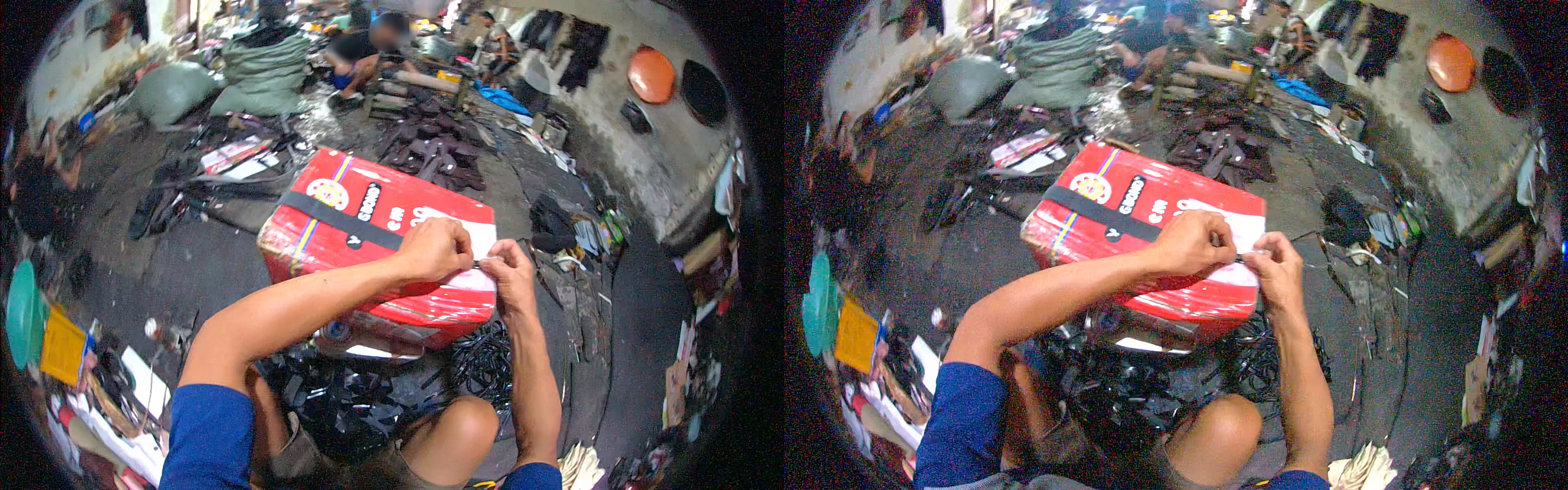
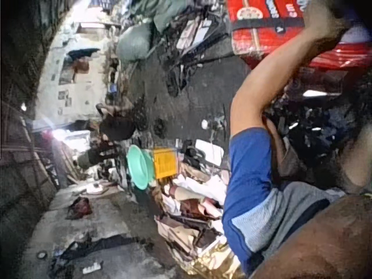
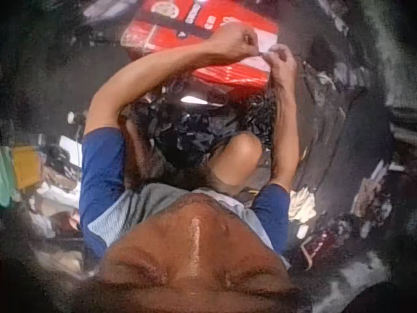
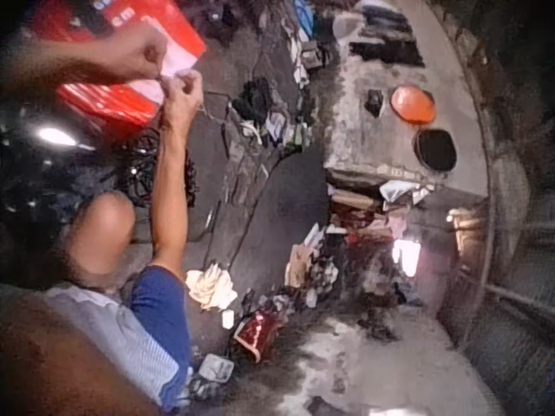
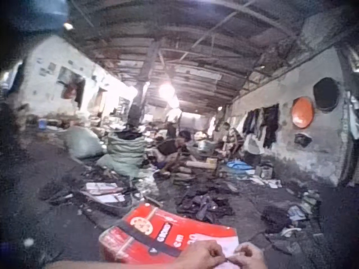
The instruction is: The person repeatedly cuts short lengths from a black strap using a small blade, placing the cut pieces into a pile on the floor. The person works while seated on the floor in a cluttered workshop.
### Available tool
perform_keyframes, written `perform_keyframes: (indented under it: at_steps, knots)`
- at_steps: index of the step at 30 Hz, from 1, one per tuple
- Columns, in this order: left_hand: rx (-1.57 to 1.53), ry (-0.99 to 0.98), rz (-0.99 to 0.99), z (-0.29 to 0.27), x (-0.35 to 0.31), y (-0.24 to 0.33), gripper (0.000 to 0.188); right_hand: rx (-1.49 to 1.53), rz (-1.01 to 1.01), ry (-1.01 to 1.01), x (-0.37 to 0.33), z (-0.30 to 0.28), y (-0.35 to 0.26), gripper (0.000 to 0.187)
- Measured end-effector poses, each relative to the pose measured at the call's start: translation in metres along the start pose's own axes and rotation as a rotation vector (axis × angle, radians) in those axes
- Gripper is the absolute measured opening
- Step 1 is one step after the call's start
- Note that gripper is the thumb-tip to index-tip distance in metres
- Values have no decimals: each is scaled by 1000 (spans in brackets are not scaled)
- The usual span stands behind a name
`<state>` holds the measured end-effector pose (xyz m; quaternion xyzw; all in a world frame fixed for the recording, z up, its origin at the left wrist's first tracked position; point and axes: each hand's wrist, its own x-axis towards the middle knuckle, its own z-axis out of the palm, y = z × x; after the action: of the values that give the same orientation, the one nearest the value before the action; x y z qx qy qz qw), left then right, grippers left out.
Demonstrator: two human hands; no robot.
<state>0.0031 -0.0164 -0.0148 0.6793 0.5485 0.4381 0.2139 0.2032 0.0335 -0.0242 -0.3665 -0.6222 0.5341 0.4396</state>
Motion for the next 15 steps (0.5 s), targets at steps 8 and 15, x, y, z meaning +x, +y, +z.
perform_keyframes:
  at_steps: [8, 15]
  knots:
    - [36, -109, 249, -2, 23, 5, 14, 41, 42, 77, -8, -1, 15, 27]
    - [-198, -18, 283, 18, 14, 5, 12, 526, 307, 23, -21, 0, 9, 23]
